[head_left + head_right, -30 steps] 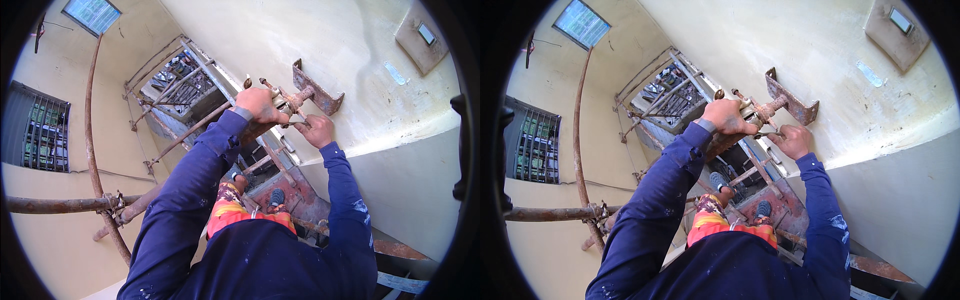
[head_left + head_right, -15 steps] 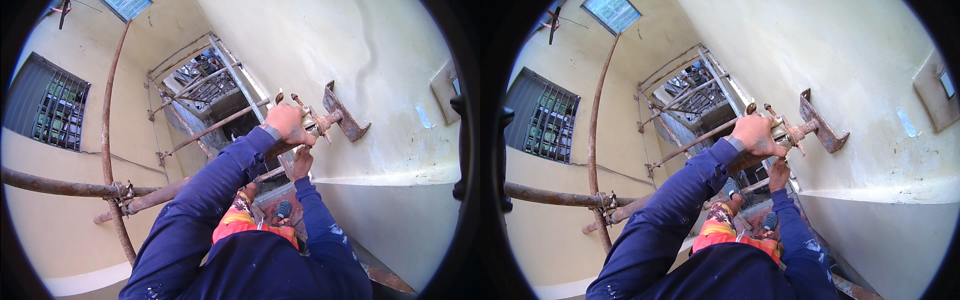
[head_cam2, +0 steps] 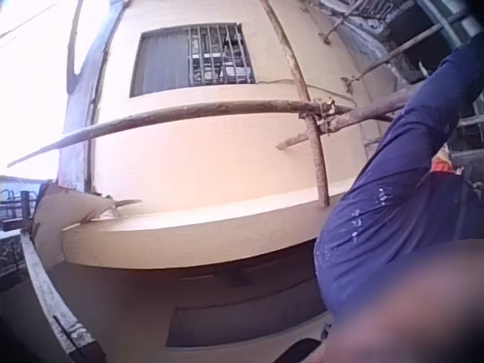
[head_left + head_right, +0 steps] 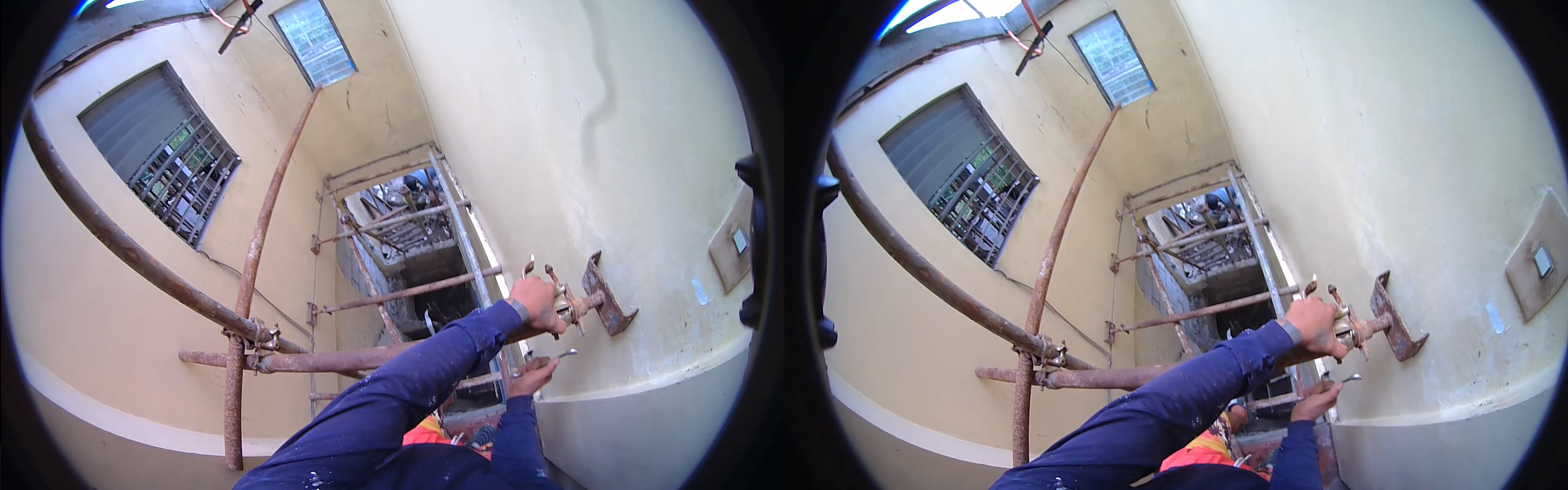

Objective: The person assembles a metal scaffolding structure by attaching metal clamps to vertical poles using a wrench. They tighten the bolts to secure the clamps in place.

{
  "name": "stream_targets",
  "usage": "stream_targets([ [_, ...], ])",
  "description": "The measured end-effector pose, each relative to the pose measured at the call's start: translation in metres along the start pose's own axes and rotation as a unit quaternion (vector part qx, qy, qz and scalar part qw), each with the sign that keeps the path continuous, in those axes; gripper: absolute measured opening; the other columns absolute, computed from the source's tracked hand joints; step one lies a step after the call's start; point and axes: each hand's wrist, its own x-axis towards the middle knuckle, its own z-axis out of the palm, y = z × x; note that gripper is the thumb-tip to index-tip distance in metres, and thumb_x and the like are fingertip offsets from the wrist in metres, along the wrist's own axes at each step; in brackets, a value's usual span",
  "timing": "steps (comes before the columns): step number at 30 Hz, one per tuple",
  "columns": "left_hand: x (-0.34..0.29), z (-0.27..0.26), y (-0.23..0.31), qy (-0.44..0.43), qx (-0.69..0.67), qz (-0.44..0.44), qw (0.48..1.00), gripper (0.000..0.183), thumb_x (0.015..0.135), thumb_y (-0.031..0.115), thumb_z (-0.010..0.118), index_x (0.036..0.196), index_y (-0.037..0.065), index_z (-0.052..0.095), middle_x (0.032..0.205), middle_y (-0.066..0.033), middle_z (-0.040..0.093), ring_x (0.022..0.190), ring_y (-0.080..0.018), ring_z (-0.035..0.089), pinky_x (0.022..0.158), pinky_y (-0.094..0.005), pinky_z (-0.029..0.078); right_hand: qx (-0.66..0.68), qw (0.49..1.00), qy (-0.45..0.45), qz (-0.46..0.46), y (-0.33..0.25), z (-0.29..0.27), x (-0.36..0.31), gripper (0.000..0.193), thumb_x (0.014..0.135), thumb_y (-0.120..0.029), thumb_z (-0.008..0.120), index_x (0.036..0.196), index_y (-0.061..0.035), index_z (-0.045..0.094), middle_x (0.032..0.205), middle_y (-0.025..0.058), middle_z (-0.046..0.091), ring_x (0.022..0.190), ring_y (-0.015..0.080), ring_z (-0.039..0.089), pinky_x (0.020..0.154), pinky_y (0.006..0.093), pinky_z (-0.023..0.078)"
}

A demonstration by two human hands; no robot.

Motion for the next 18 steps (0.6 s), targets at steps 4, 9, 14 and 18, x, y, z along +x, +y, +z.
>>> stream_targets([
  [4, -0.010, -0.002, -0.002, 0.023, 0.002, 0.004, 1.000, 0.071, 0.056, 0.059, 0.075, 0.097, 0.001, 0.074, 0.094, -0.0223, 0.071, 0.094, -0.0364, 0.070, 0.084, -0.0440, 0.057, -0.227, 0.907, -0.259, -0.244, -0.002, -0.068, 0.094, 0.063, 0.099, -0.062, 0.043, 0.064, -0.0101, 0.035, 0.056, -0.0016, 0.030, 0.050, 0.0122, 0.030, 0.047, 0.0347, 0.026],
  [9, -0.011, 0.000, -0.004, 0.043, 0.009, -0.001, 0.999, 0.059, 0.057, 0.053, 0.073, 0.091, 0.004, 0.076, 0.089, -0.0203, 0.073, 0.088, -0.0356, 0.072, 0.081, -0.0426, 0.059, -0.438, 0.688, -0.366, -0.448, -0.075, -0.033, 0.133, 0.074, 0.095, -0.070, 0.042, 0.063, -0.0030, 0.047, 0.053, 0.0149, 0.042, 0.049, 0.0342, 0.049, 0.051, 0.0466, 0.035],
  [14, -0.008, 0.003, -0.005, 0.030, -0.002, 0.003, 1.000, 0.067, 0.058, 0.058, 0.074, 0.097, 0.003, 0.074, 0.093, -0.0225, 0.071, 0.094, -0.0372, 0.070, 0.084, -0.0440, 0.057, -0.484, 0.613, -0.349, -0.517, -0.099, -0.031, 0.141, 0.073, 0.091, -0.071, 0.047, 0.061, -0.0055, 0.050, 0.057, 0.0155, 0.050, 0.056, 0.0418, 0.053, 0.054, 0.0509, 0.038],
  [18, -0.005, 0.003, -0.004, 0.030, -0.001, 0.005, 1.000, 0.064, 0.058, 0.056, 0.073, 0.096, 0.005, 0.075, 0.093, -0.0222, 0.071, 0.092, -0.0373, 0.070, 0.082, -0.0439, 0.058, -0.524, 0.591, -0.297, -0.537, -0.100, -0.025, 0.137, 0.069, 0.089, -0.069, 0.055, 0.058, -0.0064, 0.049, 0.059, 0.0154, 0.051, 0.058, 0.0412, 0.054, 0.056, 0.0508, 0.039],
])
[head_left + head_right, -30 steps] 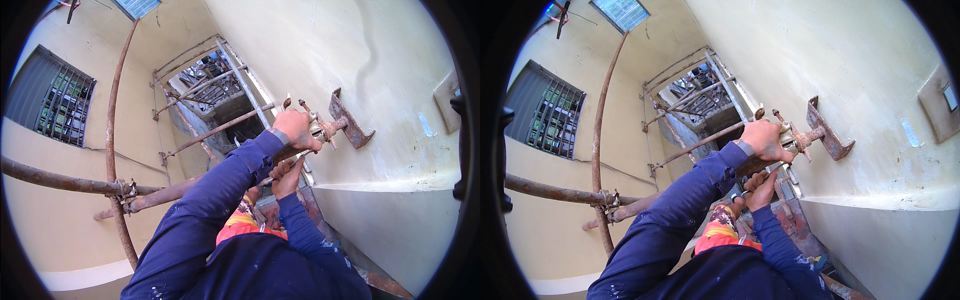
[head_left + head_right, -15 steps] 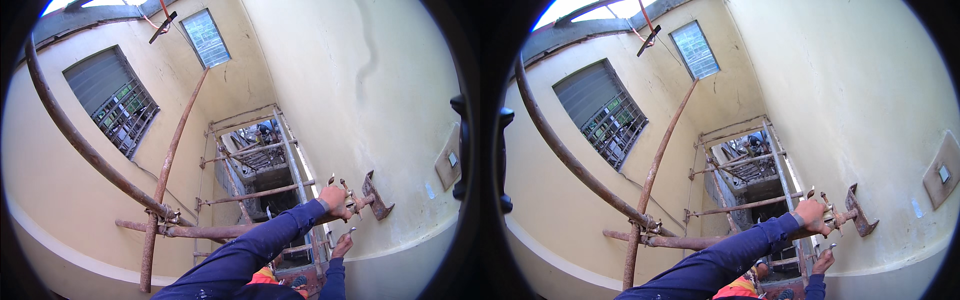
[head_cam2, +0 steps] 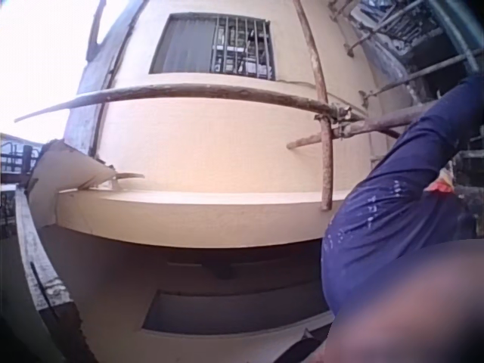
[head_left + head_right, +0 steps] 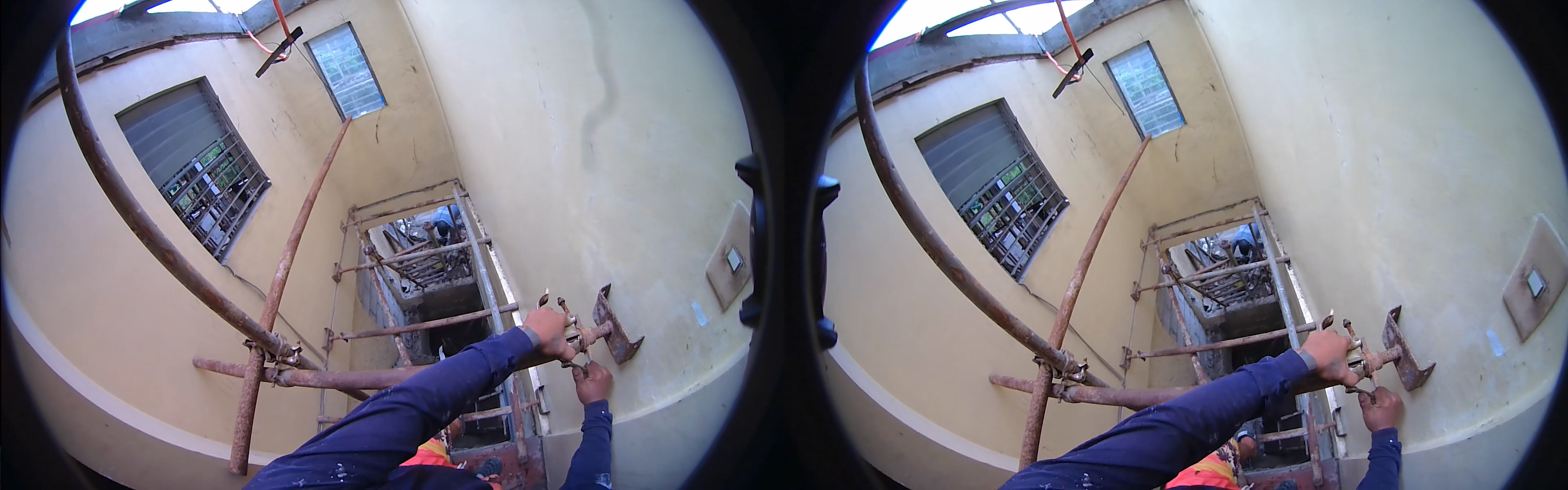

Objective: The person assembles a metal scaffolding structure by attaching metal clamps to vertical poles using a wrench. They tighten the bolts to secure the clamps in place.

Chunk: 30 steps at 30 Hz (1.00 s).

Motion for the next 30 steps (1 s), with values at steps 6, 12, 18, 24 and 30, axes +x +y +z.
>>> stream_targets([
  [6, -0.001, 0.000, 0.000, 0.014, 0.010, 0.000, 1.000, 0.062, 0.057, 0.055, 0.073, 0.092, 0.003, 0.075, 0.089, -0.0218, 0.073, 0.087, -0.0364, 0.072, 0.080, -0.0425, 0.058, -0.002, 0.998, -0.039, -0.048, 0.000, -0.006, 0.015, 0.067, 0.087, -0.064, 0.060, 0.057, -0.0054, 0.051, 0.065, 0.0186, 0.058, 0.064, 0.0432, 0.057, 0.061, 0.0538, 0.042],
  [12, 0.003, 0.003, -0.002, 0.000, 0.007, 0.008, 1.000, 0.063, 0.057, 0.056, 0.073, 0.090, 0.002, 0.075, 0.085, -0.0223, 0.072, 0.083, -0.0373, 0.072, 0.078, -0.0431, 0.059, -0.029, 0.996, -0.043, -0.072, -0.003, -0.011, 0.018, 0.070, 0.088, -0.068, 0.058, 0.057, -0.0053, 0.052, 0.057, 0.0170, 0.053, 0.056, 0.0417, 0.056, 0.053, 0.0509, 0.041],
  [18, 0.004, -0.002, -0.002, -0.011, 0.019, 0.031, 0.999, 0.072, 0.059, 0.063, 0.073, 0.089, -0.003, 0.071, 0.082, -0.0242, 0.070, 0.081, -0.0394, 0.071, 0.076, -0.0453, 0.058, 0.066, 0.998, -0.016, 0.003, 0.007, 0.031, 0.002, 0.072, 0.088, -0.070, 0.057, 0.062, -0.0028, 0.058, 0.056, 0.0209, 0.056, 0.055, 0.0452, 0.058, 0.049, 0.0522, 0.043],
  [24, -0.005, 0.006, -0.003, 0.038, -0.022, 0.008, 0.999, 0.081, 0.061, 0.067, 0.072, 0.096, -0.007, 0.068, 0.089, -0.0271, 0.069, 0.086, -0.0417, 0.070, 0.078, -0.0467, 0.057, 0.156, 0.984, -0.005, 0.090, -0.020, 0.052, -0.018, 0.067, 0.096, -0.062, 0.051, 0.068, -0.0017, 0.061, 0.058, 0.0187, 0.059, 0.053, 0.0401, 0.060, 0.052, 0.0496, 0.045],
  [30, -0.008, 0.005, -0.004, 0.011, -0.031, -0.007, 0.999, 0.081, 0.062, 0.065, 0.073, 0.101, -0.005, 0.068, 0.094, -0.0262, 0.069, 0.091, -0.0409, 0.069, 0.082, -0.0458, 0.056, 0.597, 0.581, 0.145, 0.534, -0.170, 0.099, -0.040, 0.053, 0.100, -0.062, 0.045, 0.084, -0.0116, 0.050, 0.057, -0.0033, 0.041, 0.048, 0.0133, 0.040, 0.047, 0.0315, 0.031],
])
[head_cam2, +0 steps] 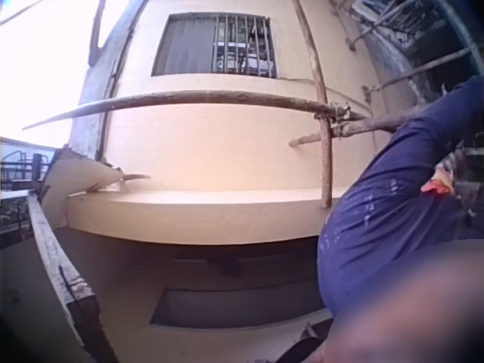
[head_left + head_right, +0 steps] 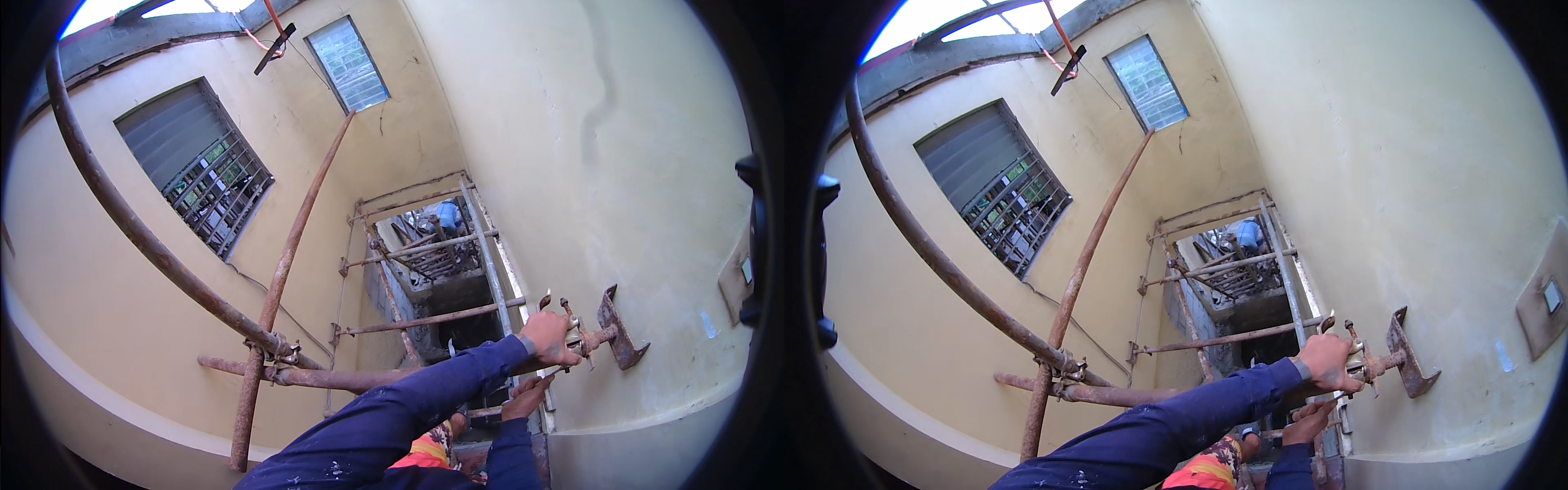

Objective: The person assembles a metal scaffolding structure by attaching metal clamps to vertical poles using a wrench. They tighten the bolts to secure the clamps in place.

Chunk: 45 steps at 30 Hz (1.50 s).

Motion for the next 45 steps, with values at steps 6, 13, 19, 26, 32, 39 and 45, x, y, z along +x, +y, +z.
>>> stream_targets([
  [6, -0.002, 0.000, 0.004, 0.031, -0.003, 0.003, 1.000, 0.081, 0.061, 0.066, 0.073, 0.101, -0.004, 0.068, 0.097, -0.0252, 0.069, 0.094, -0.0399, 0.069, 0.083, -0.0456, 0.056, 0.019, 1.000, 0.015, 0.014, -0.018, 0.007, -0.004, 0.057, 0.098, -0.066, 0.046, 0.074, -0.0156, 0.036, 0.056, -0.0064, 0.025, 0.047, 0.0075, 0.023, 0.044, 0.0277, 0.020],
  [13, -0.011, 0.013, 0.005, 0.117, 0.002, 0.029, 0.993, 0.084, 0.064, 0.064, 0.075, 0.110, -0.004, 0.060, 0.099, -0.0209, 0.069, 0.103, -0.0353, 0.064, 0.084, -0.0444, 0.056, -0.229, 0.925, -0.068, -0.297, -0.025, -0.064, 0.048, 0.067, 0.100, -0.064, 0.041, 0.063, -0.0090, 0.034, 0.053, 0.0018, 0.034, 0.048, 0.0152, 0.035, 0.046, 0.0359, 0.030],
  [19, -0.018, 0.026, 0.007, 0.162, 0.021, 0.058, 0.985, 0.093, 0.062, 0.053, 0.082, 0.125, -0.008, 0.050, 0.104, -0.0210, 0.067, 0.106, -0.0345, 0.061, 0.084, -0.0439, 0.056, -0.540, 0.671, -0.146, -0.487, -0.108, -0.089, 0.083, 0.068, 0.099, -0.060, 0.046, 0.064, -0.0024, 0.048, 0.056, 0.0177, 0.052, 0.052, 0.0398, 0.055, 0.051, 0.0481, 0.042],
  [26, -0.017, 0.024, 0.007, 0.130, 0.012, 0.051, 0.990, 0.103, 0.060, 0.046, 0.086, 0.134, -0.011, 0.042, 0.110, -0.0229, 0.065, 0.113, -0.0361, 0.058, 0.087, -0.0433, 0.057, -0.592, 0.614, -0.180, -0.490, -0.143, -0.080, 0.097, 0.071, 0.094, -0.066, 0.051, 0.060, -0.0034, 0.053, 0.056, 0.0197, 0.054, 0.056, 0.0435, 0.058, 0.052, 0.0506, 0.043],
  [32, -0.023, 0.028, 0.012, 0.160, -0.007, 0.066, 0.985, 0.102, 0.060, 0.036, 0.087, 0.138, -0.006, 0.038, 0.115, -0.0222, 0.058, 0.114, -0.0375, 0.055, 0.086, -0.0448, 0.057, -0.602, 0.582, -0.199, -0.509, -0.161, -0.068, 0.104, 0.077, 0.087, -0.075, 0.052, 0.060, -0.0024, 0.058, 0.057, 0.0190, 0.055, 0.057, 0.0437, 0.058, 0.054, 0.0531, 0.044],
  [39, -0.026, 0.028, 0.015, 0.145, -0.043, 0.106, 0.983, 0.096, 0.061, 0.028, 0.088, 0.139, 0.002, 0.039, 0.113, -0.0211, 0.053, 0.111, -0.0412, 0.054, 0.090, -0.0470, 0.053, -0.541, 0.706, -0.249, -0.384, -0.102, -0.084, 0.119, 0.075, 0.097, -0.069, 0.043, 0.070, 0.0001, 0.058, 0.061, 0.0180, 0.056, 0.058, 0.0385, 0.060, 0.054, 0.0451, 0.040],
  [45, -0.021, 0.033, 0.006, 0.159, -0.037, 0.134, 0.977, 0.091, 0.063, 0.024, 0.085, 0.138, -0.001, 0.040, 0.112, -0.0238, 0.052, 0.110, -0.0419, 0.052, 0.093, -0.0466, 0.051, -0.398, 0.808, -0.228, -0.369, -0.063, -0.075, 0.109, 0.069, 0.098, -0.065, 0.047, 0.076, -0.0017, 0.059, 0.063, 0.0111, 0.058, 0.059, 0.0188, 0.056, 0.058, 0.0380, 0.044],
])
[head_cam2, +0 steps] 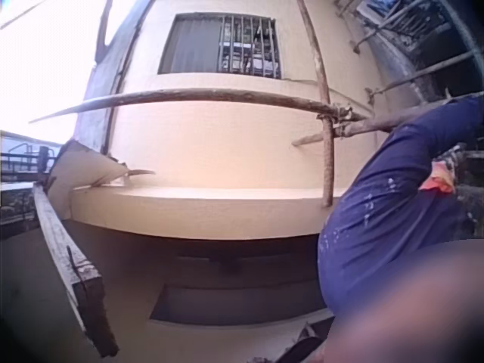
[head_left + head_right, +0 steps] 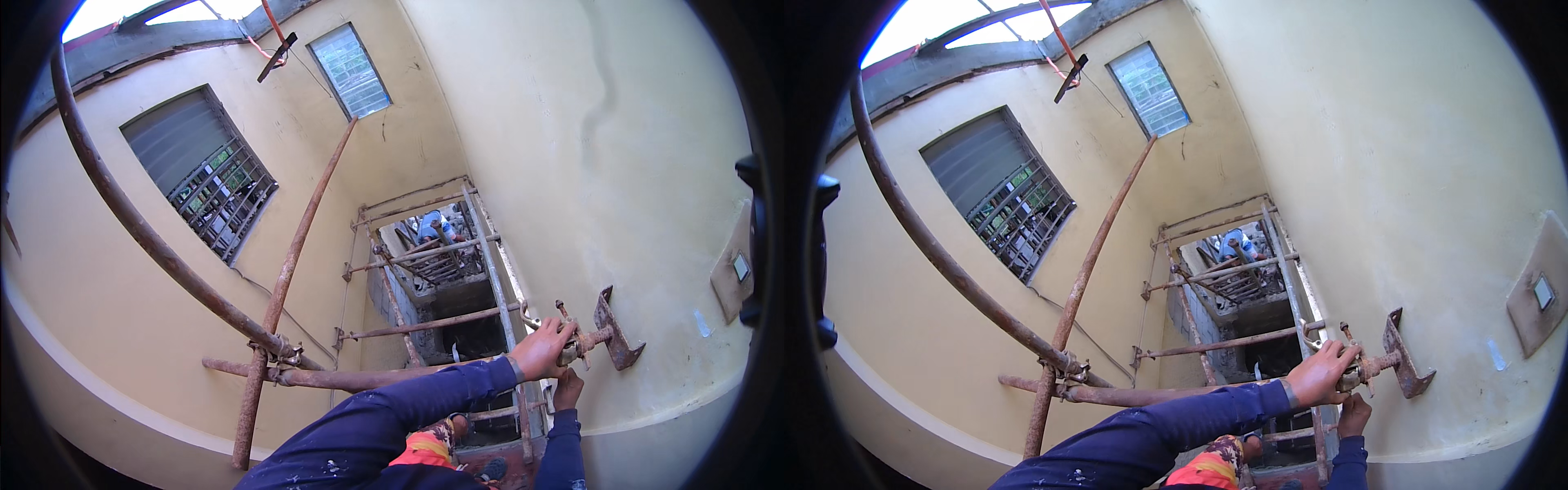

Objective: The person assembles a metal scaffolding structure by attaching metal clamps to vertical poles using a wrench. They tighten the bolts to secure the clamps in place.

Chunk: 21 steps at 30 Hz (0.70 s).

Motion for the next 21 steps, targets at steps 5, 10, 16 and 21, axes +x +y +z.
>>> stream_targets([
  [5, 0.006, 0.003, 0.002, 0.006, -0.004, 0.009, 1.000, 0.092, 0.062, 0.023, 0.085, 0.137, -0.003, 0.040, 0.111, -0.0237, 0.052, 0.108, -0.0411, 0.051, 0.096, -0.0465, 0.049, 0.020, 0.996, -0.083, -0.032, 0.010, -0.020, 0.018, 0.073, 0.094, -0.071, 0.049, 0.074, -0.0028, 0.062, 0.056, 0.0041, 0.054, 0.054, 0.0133, 0.052, 0.053, 0.0350, 0.041],
  [10, 0.003, -0.001, 0.002, -0.039, 0.003, 0.005, 0.999, 0.096, 0.064, 0.023, 0.085, 0.141, -0.006, 0.035, 0.114, -0.0255, 0.048, 0.112, -0.0429, 0.048, 0.097, -0.0471, 0.048, -0.057, 0.998, 0.031, 0.017, 0.032, 0.015, -0.017, 0.073, 0.098, -0.069, 0.042, 0.086, -0.0028, 0.072, 0.072, 0.0088, 0.070, 0.065, 0.0151, 0.062, 0.059, 0.0374, 0.048],
  [16, 0.007, 0.008, -0.003, -0.012, 0.019, 0.026, 0.999, 0.093, 0.070, 0.027, 0.083, 0.142, -0.005, 0.035, 0.113, -0.0246, 0.047, 0.111, -0.0413, 0.048, 0.093, -0.0435, 0.050, -0.065, 0.966, 0.236, 0.079, 0.013, 0.110, -0.050, 0.059, 0.103, -0.055, 0.040, 0.099, -0.0042, 0.071, 0.077, 0.0100, 0.066, 0.056, 0.0221, 0.058, 0.052, 0.0358, 0.044],
  [21, 0.004, 0.002, 0.002, -0.029, -0.006, 0.001, 1.000, 0.092, 0.070, 0.029, 0.084, 0.141, -0.004, 0.036, 0.113, -0.0241, 0.048, 0.111, -0.0407, 0.048, 0.093, -0.0432, 0.050, 0.371, 0.812, 0.235, 0.386, -0.096, 0.129, -0.054, 0.061, 0.100, -0.063, 0.042, 0.091, -0.0072, 0.067, 0.066, 0.0045, 0.055, 0.050, 0.0169, 0.049, 0.047, 0.0337, 0.038],
])
